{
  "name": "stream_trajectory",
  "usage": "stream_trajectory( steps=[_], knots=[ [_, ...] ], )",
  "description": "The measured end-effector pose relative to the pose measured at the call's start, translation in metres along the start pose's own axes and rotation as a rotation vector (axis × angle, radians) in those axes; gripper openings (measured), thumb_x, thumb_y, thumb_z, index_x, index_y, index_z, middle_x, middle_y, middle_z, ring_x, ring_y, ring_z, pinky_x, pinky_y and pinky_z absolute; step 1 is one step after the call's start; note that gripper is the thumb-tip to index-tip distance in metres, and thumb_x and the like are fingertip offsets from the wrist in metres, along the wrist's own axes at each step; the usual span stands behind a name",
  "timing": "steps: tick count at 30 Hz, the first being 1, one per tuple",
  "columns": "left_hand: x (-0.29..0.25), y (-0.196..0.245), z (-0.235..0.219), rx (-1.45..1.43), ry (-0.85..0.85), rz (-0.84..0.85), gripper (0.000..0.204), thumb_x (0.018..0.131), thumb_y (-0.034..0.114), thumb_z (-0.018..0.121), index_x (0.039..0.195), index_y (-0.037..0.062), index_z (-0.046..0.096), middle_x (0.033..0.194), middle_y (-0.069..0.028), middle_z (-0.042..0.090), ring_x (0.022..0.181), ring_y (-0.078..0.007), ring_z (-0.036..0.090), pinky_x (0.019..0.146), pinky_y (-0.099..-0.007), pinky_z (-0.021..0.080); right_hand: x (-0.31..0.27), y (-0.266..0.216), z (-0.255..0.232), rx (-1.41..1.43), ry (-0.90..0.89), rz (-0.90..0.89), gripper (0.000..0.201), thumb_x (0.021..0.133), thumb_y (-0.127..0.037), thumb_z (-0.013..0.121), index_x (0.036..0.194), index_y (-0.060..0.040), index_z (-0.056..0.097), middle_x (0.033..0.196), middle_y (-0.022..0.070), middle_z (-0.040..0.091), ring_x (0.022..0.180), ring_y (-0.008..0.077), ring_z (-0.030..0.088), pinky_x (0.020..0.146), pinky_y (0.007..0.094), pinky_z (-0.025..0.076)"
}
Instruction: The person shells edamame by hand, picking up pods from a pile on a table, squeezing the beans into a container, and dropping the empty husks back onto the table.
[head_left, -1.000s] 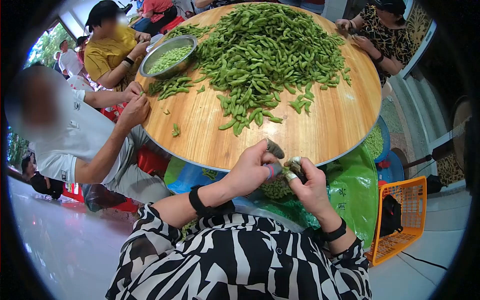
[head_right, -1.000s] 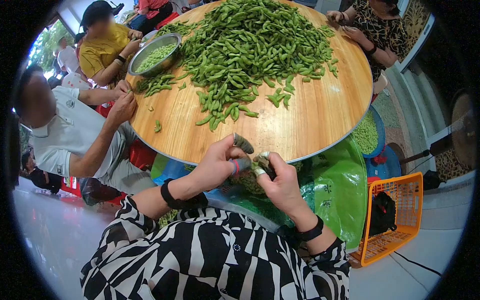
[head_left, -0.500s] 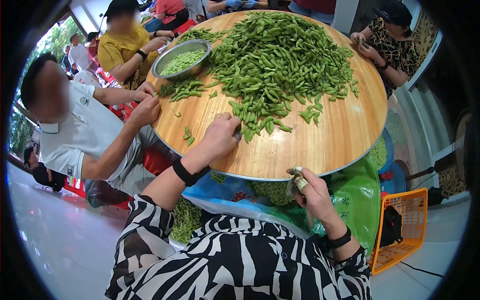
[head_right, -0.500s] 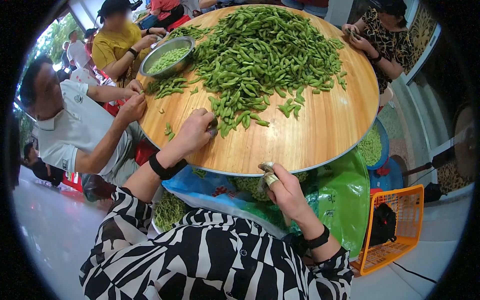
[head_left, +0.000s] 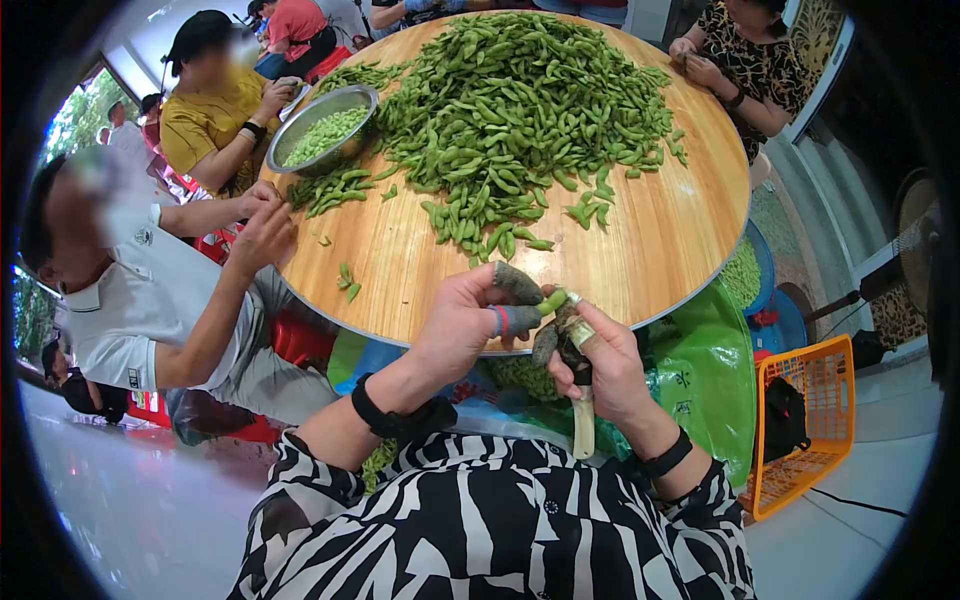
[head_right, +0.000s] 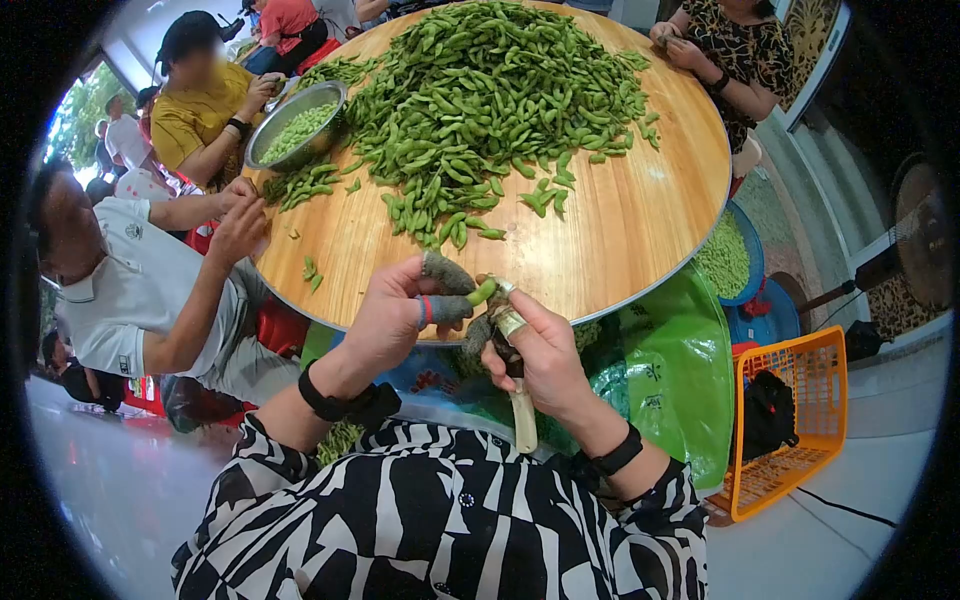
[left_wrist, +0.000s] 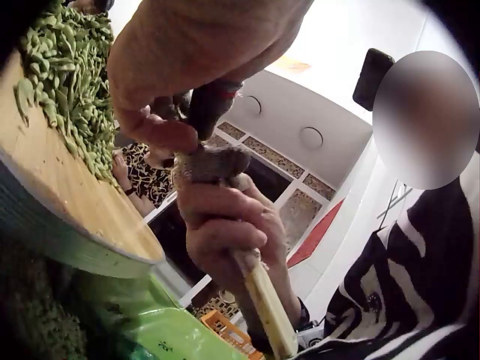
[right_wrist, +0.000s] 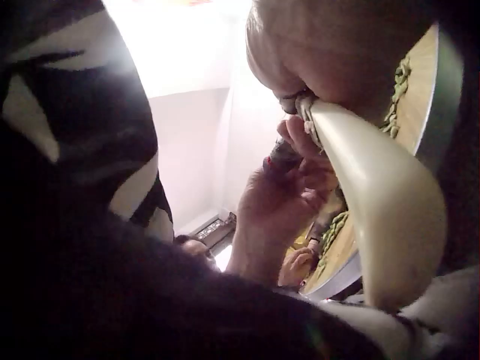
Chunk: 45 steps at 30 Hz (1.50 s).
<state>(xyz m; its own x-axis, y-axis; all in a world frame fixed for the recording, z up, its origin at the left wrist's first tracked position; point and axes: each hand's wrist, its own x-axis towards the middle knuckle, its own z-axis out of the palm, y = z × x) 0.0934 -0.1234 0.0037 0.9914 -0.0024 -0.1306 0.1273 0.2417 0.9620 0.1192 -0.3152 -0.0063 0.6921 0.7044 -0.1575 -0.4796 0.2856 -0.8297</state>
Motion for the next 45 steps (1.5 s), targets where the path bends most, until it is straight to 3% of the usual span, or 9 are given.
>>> stream_trajectory(
  steps=[18,23,27,29,30,34,37,39,45],
  knots=[
    [0.003,-0.012,0.013,-0.012,-0.036,0.188,0.032,0.081,-0.006,0.064,0.11,0.0019,0.053,0.099,-0.0081,0.067,0.091,-0.0151,0.064,0.079,-0.0275,0.051,-0.008,-0.003,-0.005,0.113,0.047,-0.028,0.037,0.097,-0.01,0.04,0.132,0.0,0.047,0.07,0.0032,0.051,0.048,0.0055,0.039,0.04,0.0184,0.033],
    [0.007,-0.014,0.002,-0.583,-0.231,-0.244,0.031,0.08,-0.004,0.065,0.108,0.0028,0.054,0.095,-0.0108,0.067,0.076,-0.0171,0.066,0.059,-0.0261,0.052,-0.01,-0.002,-0.013,0.305,-0.052,0.024,0.037,0.096,-0.01,0.041,0.131,-0.0002,0.047,0.083,0.0076,0.058,0.047,0.0058,0.038,0.038,0.0192,0.034],
    [0.011,-0.018,0.002,-0.392,-0.291,-0.229,0.025,0.086,0.005,0.064,0.108,0.0022,0.054,0.093,-0.0085,0.066,0.073,-0.0174,0.065,0.062,-0.0276,0.053,-0.006,0.004,-0.023,0.475,-0.008,0.086,0.036,0.096,-0.009,0.041,0.131,-0.0021,0.048,0.085,0.0072,0.058,0.048,0.0061,0.039,0.038,0.0193,0.034],
    [0.008,-0.027,0.012,0.436,-0.082,0.431,0.024,0.084,0.005,0.067,0.106,0.0001,0.058,0.087,-0.0074,0.066,0.067,-0.0175,0.064,0.059,-0.0266,0.052,-0.007,0.007,-0.026,0.472,-0.032,0.077,0.036,0.096,-0.009,0.041,0.13,-0.0035,0.049,0.087,0.007,0.059,0.049,0.0065,0.039,0.037,0.0193,0.034],
    [0.001,-0.008,0.016,0.77,-0.068,0.516,0.021,0.083,0.004,0.07,0.101,-0.002,0.062,0.085,-0.0066,0.066,0.067,-0.0151,0.063,0.06,-0.0255,0.05,-0.009,0.005,-0.02,0.49,-0.013,0.086,0.035,0.096,-0.008,0.041,0.13,-0.0037,0.049,0.085,0.0067,0.058,0.049,0.0068,0.04,0.037,0.0194,0.034],
    [0.004,-0.015,0.008,1.075,-0.082,0.79,0.018,0.082,0.004,0.07,0.098,-0.0033,0.064,0.083,-0.0041,0.066,0.067,-0.013,0.061,0.06,-0.0262,0.049,-0.011,0.001,-0.014,0.472,0.013,0.099,0.035,0.095,-0.007,0.041,0.129,-0.0027,0.05,0.083,0.0066,0.058,0.049,0.007,0.041,0.037,0.0192,0.035],
    [0.006,-0.013,0.012,0.538,-0.088,0.482,0.017,0.083,0.006,0.069,0.096,-0.0027,0.065,0.076,-0.0038,0.065,0.06,-0.011,0.059,0.052,-0.0254,0.047,-0.011,0.001,-0.011,0.386,0.061,0.059,0.036,0.095,-0.005,0.04,0.129,-0.0017,0.05,0.08,0.0065,0.057,0.049,0.0071,0.042,0.037,0.0191,0.035],
    [0.003,0.004,0.014,0.131,-0.064,-0.119,0.013,0.084,0.009,0.068,0.092,-0.0005,0.065,0.068,-0.0045,0.062,0.052,-0.0092,0.055,0.044,-0.022,0.04,-0.009,0.002,-0.015,0.302,0.045,0.016,0.037,0.095,-0.005,0.04,0.129,-0.0005,0.05,0.077,0.0068,0.056,0.048,0.0071,0.042,0.037,0.0192,0.036],
    [0.012,0.003,0.016,-0.108,-0.154,-0.271,0.01,0.086,0.011,0.065,0.088,0.0026,0.061,0.061,-0.0039,0.058,0.045,-0.008,0.05,0.039,-0.0195,0.034,-0.015,-0.006,-0.017,-0.078,0.134,-0.085,0.025,0.093,-0.007,0.05,0.116,0.0017,0.055,0.073,0.0037,0.056,0.05,0.0057,0.045,0.039,0.019,0.034]
  ],
)
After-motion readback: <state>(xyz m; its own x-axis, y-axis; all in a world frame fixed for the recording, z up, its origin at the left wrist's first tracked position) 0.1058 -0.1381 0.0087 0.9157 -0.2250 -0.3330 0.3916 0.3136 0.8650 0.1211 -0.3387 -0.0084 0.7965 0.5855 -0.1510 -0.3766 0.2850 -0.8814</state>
